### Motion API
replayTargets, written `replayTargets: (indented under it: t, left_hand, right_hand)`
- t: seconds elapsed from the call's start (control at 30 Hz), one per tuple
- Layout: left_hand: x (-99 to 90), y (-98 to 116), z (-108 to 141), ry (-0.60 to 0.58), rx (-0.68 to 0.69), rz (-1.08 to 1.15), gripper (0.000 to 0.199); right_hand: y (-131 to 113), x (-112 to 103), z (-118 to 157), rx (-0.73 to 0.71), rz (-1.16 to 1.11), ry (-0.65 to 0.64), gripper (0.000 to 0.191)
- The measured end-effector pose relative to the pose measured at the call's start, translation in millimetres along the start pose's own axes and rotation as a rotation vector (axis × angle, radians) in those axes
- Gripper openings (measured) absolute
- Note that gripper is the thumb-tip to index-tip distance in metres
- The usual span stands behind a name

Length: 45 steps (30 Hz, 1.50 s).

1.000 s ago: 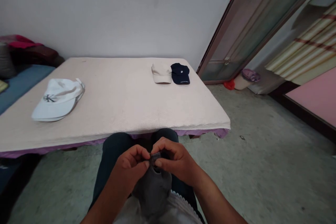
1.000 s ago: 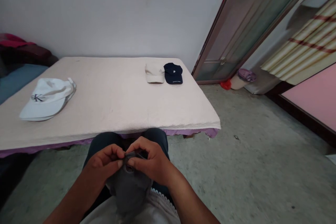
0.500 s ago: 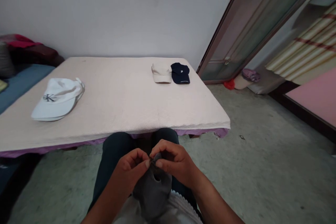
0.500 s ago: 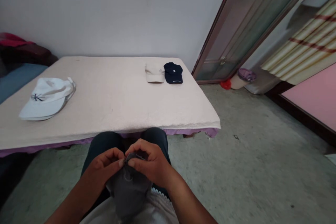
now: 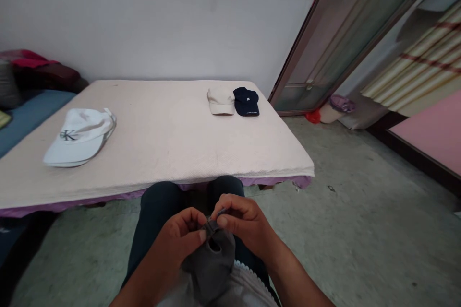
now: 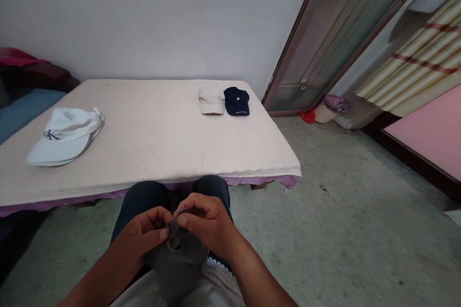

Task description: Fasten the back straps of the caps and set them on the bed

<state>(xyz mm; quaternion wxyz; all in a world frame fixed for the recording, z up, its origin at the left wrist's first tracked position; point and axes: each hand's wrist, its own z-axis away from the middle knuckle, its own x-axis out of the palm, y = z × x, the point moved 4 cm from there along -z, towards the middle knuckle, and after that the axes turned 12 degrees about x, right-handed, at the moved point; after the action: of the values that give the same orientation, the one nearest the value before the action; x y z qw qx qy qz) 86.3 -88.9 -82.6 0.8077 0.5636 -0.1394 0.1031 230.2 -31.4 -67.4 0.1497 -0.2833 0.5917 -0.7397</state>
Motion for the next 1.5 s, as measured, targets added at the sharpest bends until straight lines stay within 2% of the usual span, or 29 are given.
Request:
replayTargets:
  t: [0.1,0.27,0.4,0.63,0.87,1.07,1.2,1.37,1.5]
  left_hand:
    - [2.8,3,3,-0.029,-0.004,-0.031,0.019]
    - [6.0,11,10,-0.124,0.034,-0.006,0.012]
    - [7.8,15,11,-0.103,0.033,0.025,0.008]
    - [10.7,19,10,-0.057,0.050,0.056,0.013]
    - [14.4,26,12,-0.123,0.090,0.097,0.015]
    - [15.4,25,12,-0.081,0.055,0.163,0.016]
    - [14.7,23,12,-0.101,0.060,0.139,0.019]
    - [13.2,21,12,-0.106,0.069,0.098,0.019]
    - [10.6,21,11,-0.089,0.071,0.051,0.020]
  right_hand:
    - [0,3,1,0.035,-0.122,-0.067,0.014]
    - [-2,6,4,0.040,-0.148,-0.165,0.019]
    - [-8,7,6,0.008,-0.182,-0.190,0.019]
    - [-18,8,11,-0.028,-0.190,-0.169,0.017]
    - [-23,8,14,-0.056,-0.232,-0.150,0.014]
    - [-27,12,12,-0.046,-0.246,-0.169,0.013]
    - [-26,14,9,-0.008,-0.237,-0.170,0.014]
    - [-27,16,10,0.060,-0.262,-0.108,0.016]
    - [-30,16,11,0.110,-0.197,-0.059,0.015]
